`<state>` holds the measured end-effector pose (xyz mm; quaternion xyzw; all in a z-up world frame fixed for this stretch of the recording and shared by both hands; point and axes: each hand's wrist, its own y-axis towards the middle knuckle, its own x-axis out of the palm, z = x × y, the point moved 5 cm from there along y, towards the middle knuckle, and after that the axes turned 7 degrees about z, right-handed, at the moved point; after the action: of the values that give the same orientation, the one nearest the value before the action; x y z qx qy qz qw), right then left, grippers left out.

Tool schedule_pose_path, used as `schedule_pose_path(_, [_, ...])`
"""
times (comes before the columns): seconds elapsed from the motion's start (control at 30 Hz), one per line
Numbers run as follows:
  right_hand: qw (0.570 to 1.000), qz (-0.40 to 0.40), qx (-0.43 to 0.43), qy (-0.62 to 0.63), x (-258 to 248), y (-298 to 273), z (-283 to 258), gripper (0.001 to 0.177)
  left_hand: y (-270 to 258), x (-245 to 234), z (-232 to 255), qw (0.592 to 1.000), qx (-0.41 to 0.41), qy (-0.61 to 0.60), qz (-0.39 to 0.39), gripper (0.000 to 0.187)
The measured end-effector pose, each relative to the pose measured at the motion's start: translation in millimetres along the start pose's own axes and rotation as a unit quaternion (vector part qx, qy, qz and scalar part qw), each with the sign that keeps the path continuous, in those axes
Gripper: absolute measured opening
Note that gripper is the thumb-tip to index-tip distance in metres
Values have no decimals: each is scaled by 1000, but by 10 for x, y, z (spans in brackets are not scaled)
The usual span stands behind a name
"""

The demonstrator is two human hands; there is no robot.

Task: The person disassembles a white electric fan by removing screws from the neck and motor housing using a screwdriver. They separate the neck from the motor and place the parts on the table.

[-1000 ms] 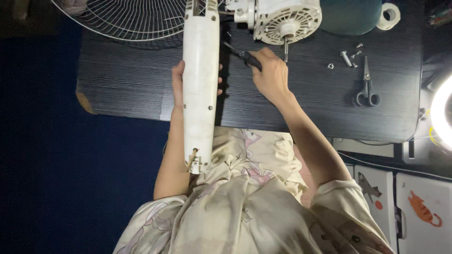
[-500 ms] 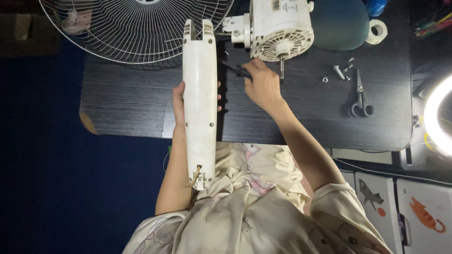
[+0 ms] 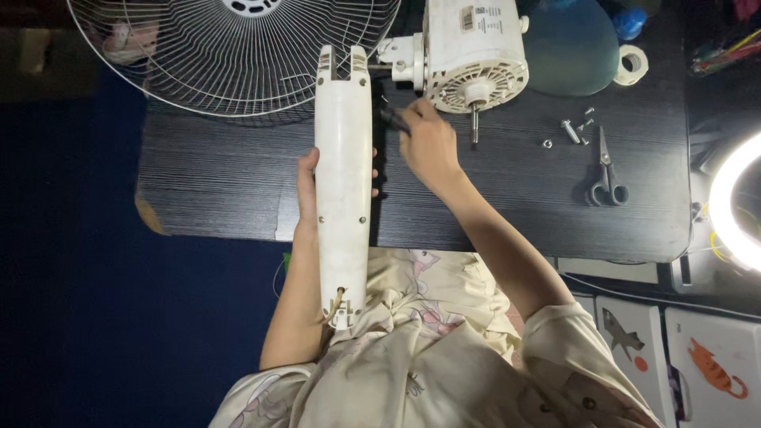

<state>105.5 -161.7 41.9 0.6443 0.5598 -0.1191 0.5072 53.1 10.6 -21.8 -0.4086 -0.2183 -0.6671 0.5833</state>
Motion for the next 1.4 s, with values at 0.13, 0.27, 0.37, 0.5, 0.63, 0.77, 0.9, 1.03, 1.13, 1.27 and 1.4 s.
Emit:
schedule_pose_path(0.13, [995,-50,17,-85,197,9,53,29,10,-23,-22,1000,-19,-18,7,83])
schedule_pose_path(0.27, [999,6,-3,-53,337,103,54,30,20,-31,-38,1000,-15,-20,-7,83])
schedule_pose_path(0.37, [995,44,-46,-73,503,214,67,29,12,-29,-27,999,-20,-32,-15,82])
schedule_pose_path(0.5, [987,26,-48,-151,669,172,139,29,6,-24,-30,999,-28,-40,-15,81])
schedule_pose_path(0.63, [983,39,-54,-171,533,73,78,24,2,-35,-36,999,-24,-35,-6,82])
schedule_pose_path(0.77, [989,-18,-56,-134,191,-305,71,31,-23,13,-3,1000,-16,-4,21,79])
schedule_pose_path(0.9, [987,-128,50,-79,-339,-678,165,30,-96,32,-101,993,-38,85,66,71])
schedule_pose_path(1.03, [998,-33,25,-54,-1061,-958,241,32,-85,61,-142,992,-86,63,70,66])
schedule_pose_path(1.13, [993,56,-3,-108,-1490,-959,647,34,-86,117,-109,988,-63,107,89,63])
schedule_pose_path(1.27, [975,77,85,-188,-1636,-608,1343,23,-65,276,-31,985,12,170,2,63])
schedule_pose_path(1.4, [973,32,37,-227,-1547,-369,1500,25,-69,356,-41,988,1,151,-18,67])
